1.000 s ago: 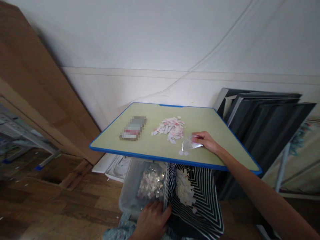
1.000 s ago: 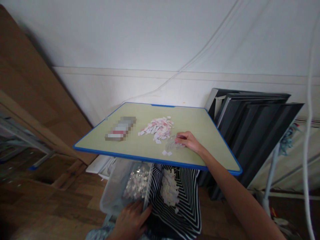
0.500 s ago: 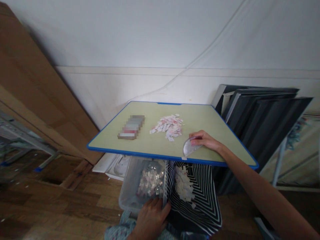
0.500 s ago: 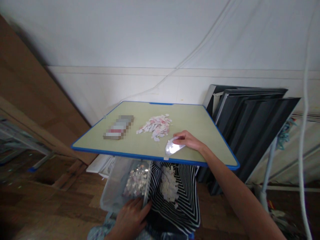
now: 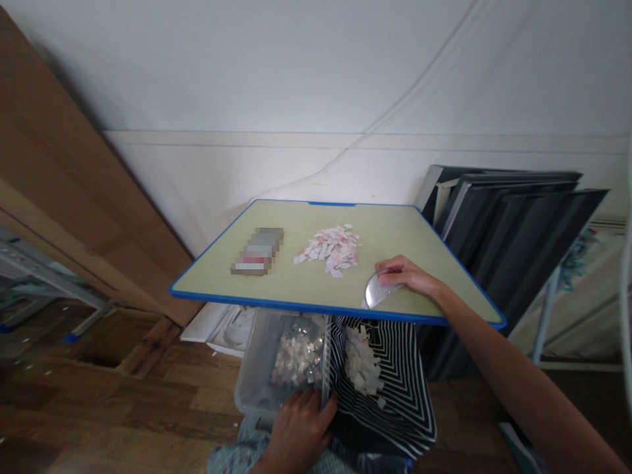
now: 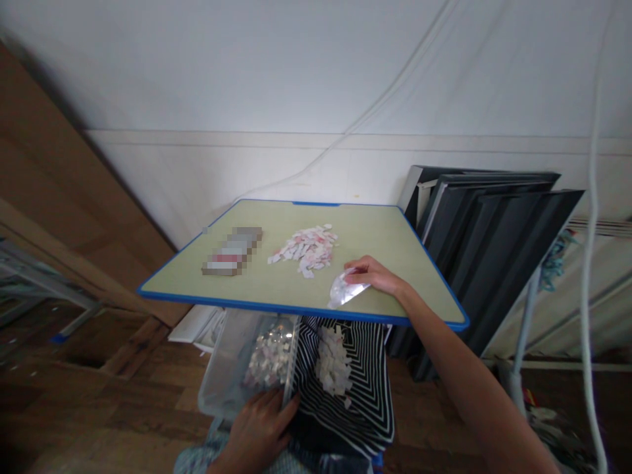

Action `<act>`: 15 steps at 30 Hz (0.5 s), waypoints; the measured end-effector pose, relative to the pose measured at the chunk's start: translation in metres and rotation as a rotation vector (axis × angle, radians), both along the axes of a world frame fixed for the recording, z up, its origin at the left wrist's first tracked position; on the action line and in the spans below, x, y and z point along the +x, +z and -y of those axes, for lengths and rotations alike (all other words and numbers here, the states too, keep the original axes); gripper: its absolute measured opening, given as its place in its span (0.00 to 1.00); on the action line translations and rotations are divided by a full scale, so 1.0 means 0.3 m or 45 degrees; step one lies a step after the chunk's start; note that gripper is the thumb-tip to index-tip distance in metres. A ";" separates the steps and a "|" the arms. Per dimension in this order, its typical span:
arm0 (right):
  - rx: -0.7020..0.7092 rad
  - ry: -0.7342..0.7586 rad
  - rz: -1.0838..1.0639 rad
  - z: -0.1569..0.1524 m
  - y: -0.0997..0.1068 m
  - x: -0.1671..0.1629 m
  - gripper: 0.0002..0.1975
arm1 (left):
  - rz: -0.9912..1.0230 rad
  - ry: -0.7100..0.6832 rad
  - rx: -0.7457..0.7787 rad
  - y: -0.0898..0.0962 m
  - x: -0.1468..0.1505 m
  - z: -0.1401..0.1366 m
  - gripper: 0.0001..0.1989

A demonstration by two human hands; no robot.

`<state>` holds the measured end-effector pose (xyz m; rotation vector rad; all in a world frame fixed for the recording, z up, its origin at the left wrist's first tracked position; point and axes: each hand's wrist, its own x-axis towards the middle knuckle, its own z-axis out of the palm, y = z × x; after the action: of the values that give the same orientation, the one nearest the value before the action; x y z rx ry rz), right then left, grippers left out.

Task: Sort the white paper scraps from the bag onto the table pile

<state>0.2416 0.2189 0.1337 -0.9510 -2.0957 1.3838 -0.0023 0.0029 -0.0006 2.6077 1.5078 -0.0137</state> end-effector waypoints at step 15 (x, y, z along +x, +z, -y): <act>-0.021 0.091 0.022 0.011 0.008 0.001 0.15 | 0.025 -0.002 0.033 0.001 0.003 -0.001 0.21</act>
<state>0.2419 0.2155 0.1361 -0.9055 -2.1533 1.4347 -0.0015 0.0031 -0.0003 2.6212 1.5090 0.0315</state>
